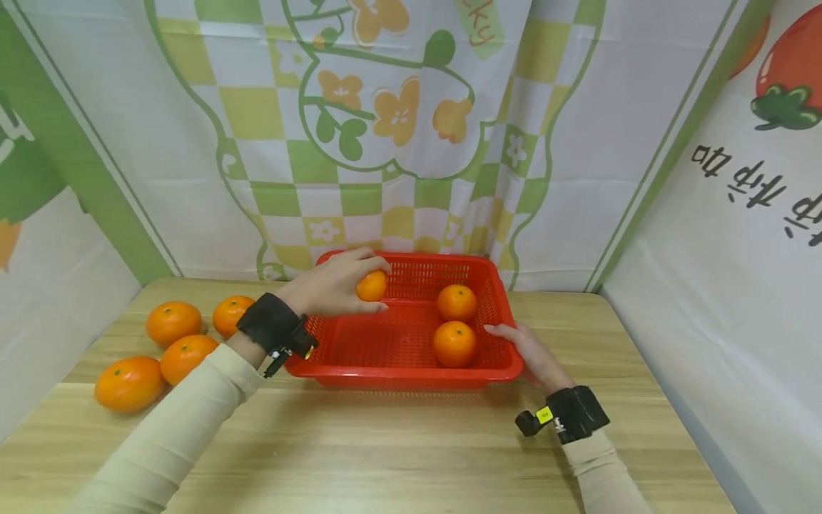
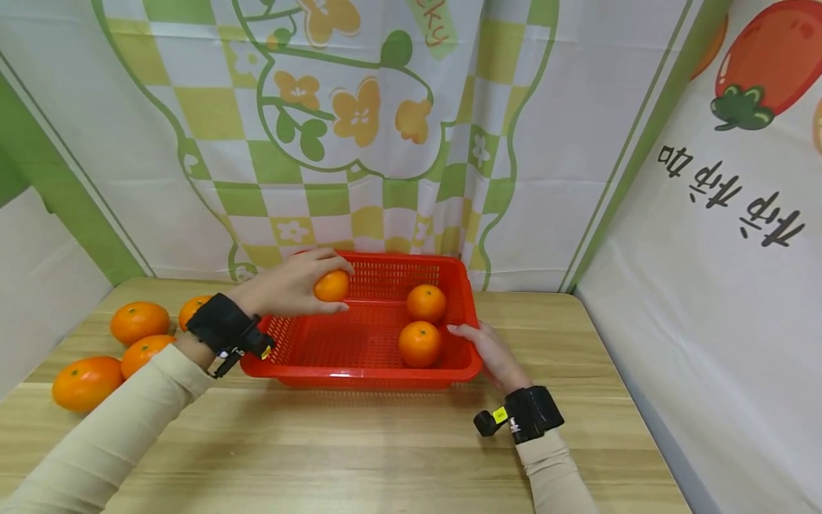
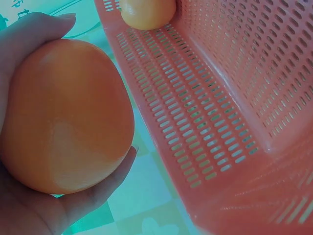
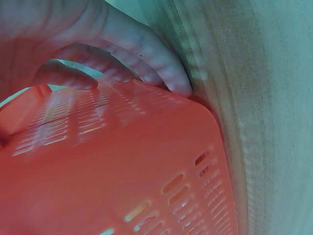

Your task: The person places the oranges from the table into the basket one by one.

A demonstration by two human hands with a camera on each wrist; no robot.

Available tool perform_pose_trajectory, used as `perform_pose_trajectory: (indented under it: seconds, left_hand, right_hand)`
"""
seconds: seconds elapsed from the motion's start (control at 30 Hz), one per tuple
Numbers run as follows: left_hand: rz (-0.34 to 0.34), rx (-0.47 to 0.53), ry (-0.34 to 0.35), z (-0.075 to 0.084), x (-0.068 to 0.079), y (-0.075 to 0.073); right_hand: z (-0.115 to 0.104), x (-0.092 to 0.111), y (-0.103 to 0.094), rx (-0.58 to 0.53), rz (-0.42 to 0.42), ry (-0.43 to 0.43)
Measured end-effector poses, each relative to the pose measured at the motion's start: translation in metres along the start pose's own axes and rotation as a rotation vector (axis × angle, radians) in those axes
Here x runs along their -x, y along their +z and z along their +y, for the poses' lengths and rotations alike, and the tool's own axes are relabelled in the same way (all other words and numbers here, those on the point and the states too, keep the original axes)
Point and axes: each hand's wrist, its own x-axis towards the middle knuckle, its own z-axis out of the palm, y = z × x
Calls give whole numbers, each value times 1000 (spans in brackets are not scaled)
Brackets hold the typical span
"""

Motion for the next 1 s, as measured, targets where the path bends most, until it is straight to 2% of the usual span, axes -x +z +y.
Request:
perform_pose_trajectory:
  seconds: [0.2,0.37,0.5,0.67,1.0]
  left_hand:
    - [-5,24,12,-2,-11,6]
    - [-16,54,16,-4,-19,19]
    - [-54,83,-4,-4,-24,30]
    - [-111,61,-45,-4,-29,43]
    - [-123,38,-34,-6,-41,57]
  right_hand:
    - [0,-1,-1,13,7,-6]
    - [2,0,-1,11,5,-13]
    - [1,0,0,17,14,2]
    - [-1,1,1,17,17,21]
    - [-1,2,-1,30,20,7]
